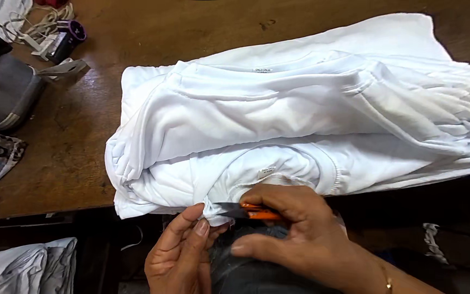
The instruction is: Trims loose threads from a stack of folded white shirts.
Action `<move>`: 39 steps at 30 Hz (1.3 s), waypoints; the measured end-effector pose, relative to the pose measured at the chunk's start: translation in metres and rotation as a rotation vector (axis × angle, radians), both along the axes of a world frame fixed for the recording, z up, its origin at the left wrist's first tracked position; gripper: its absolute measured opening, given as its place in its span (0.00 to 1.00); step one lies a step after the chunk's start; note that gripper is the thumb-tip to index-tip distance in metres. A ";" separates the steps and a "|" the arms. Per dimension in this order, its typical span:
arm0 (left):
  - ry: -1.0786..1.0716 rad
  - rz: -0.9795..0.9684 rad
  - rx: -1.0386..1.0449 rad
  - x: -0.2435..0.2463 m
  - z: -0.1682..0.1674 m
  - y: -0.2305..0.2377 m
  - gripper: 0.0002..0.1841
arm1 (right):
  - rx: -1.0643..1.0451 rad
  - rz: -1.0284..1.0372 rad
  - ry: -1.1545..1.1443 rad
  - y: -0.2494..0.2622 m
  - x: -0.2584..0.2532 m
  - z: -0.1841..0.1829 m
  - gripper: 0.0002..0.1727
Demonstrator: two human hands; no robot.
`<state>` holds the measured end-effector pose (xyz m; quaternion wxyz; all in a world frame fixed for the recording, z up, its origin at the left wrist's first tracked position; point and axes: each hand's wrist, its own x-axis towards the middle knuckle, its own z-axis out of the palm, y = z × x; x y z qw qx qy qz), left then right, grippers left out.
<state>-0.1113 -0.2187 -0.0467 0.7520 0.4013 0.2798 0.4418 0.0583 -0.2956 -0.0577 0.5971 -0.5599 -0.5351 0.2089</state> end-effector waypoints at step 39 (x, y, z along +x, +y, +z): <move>0.173 0.023 0.501 0.034 -0.008 0.011 0.29 | -0.006 -0.145 -0.754 -0.024 0.051 0.019 0.21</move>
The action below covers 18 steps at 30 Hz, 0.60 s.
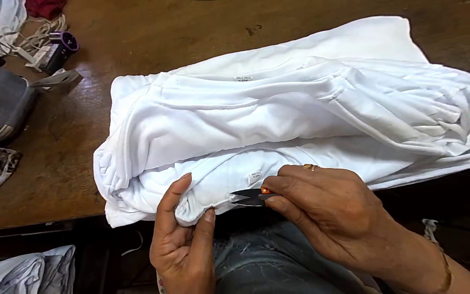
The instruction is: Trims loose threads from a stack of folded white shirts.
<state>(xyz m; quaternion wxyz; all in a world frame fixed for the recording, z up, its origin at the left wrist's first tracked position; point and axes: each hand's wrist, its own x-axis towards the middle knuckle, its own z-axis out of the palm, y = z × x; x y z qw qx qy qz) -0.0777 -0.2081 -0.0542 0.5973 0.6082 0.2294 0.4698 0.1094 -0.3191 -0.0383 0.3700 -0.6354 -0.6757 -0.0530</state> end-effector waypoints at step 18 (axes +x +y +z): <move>0.000 -0.020 -0.053 -0.004 0.000 0.003 0.32 | 0.054 0.011 -0.060 0.008 -0.007 -0.008 0.19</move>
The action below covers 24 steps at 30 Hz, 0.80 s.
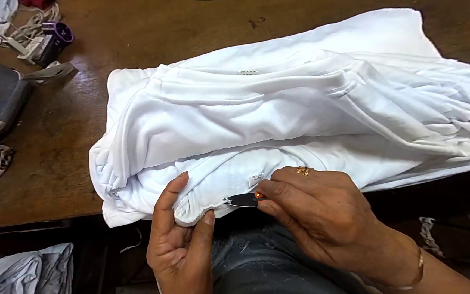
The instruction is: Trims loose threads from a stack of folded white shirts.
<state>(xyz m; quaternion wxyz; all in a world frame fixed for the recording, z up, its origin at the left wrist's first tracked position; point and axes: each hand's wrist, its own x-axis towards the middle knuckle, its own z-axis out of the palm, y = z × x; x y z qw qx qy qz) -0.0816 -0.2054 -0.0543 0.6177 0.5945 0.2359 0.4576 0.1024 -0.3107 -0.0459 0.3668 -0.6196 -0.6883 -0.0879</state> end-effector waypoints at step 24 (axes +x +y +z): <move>0.011 0.011 0.088 0.001 -0.004 -0.005 0.35 | 0.079 0.131 0.486 0.002 -0.004 -0.009 0.20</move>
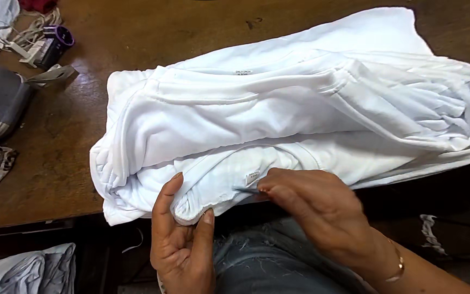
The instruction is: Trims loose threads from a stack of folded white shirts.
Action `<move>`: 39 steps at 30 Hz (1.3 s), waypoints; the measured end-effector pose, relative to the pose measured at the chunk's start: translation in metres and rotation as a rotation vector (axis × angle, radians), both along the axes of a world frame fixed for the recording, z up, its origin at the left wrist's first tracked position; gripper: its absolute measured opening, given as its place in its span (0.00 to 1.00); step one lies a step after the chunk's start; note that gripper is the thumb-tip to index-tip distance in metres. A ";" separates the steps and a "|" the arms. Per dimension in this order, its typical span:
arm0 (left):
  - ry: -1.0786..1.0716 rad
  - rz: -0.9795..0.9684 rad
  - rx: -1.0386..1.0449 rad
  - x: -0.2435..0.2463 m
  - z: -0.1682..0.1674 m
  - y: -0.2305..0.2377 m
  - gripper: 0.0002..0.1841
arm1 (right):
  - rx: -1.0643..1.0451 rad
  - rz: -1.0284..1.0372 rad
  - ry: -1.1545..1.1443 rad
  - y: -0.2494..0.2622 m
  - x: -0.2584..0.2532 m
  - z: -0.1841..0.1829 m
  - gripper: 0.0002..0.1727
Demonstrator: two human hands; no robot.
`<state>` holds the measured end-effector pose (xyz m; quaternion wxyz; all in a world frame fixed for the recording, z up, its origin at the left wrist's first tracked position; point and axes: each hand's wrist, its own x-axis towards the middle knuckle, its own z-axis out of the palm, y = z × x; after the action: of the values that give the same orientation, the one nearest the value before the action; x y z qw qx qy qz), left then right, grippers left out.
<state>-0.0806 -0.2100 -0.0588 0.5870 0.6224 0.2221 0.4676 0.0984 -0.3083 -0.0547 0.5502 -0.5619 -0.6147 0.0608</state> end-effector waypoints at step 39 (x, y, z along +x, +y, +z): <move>-0.134 -0.205 -0.250 0.050 -0.008 -0.025 0.17 | 0.041 -0.301 -0.382 -0.032 0.002 0.000 0.10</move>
<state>-0.0306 -0.2347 -0.0665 0.7180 0.5313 0.1743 0.4146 0.1006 -0.3405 -0.0543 0.4381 -0.6372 -0.6181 -0.1417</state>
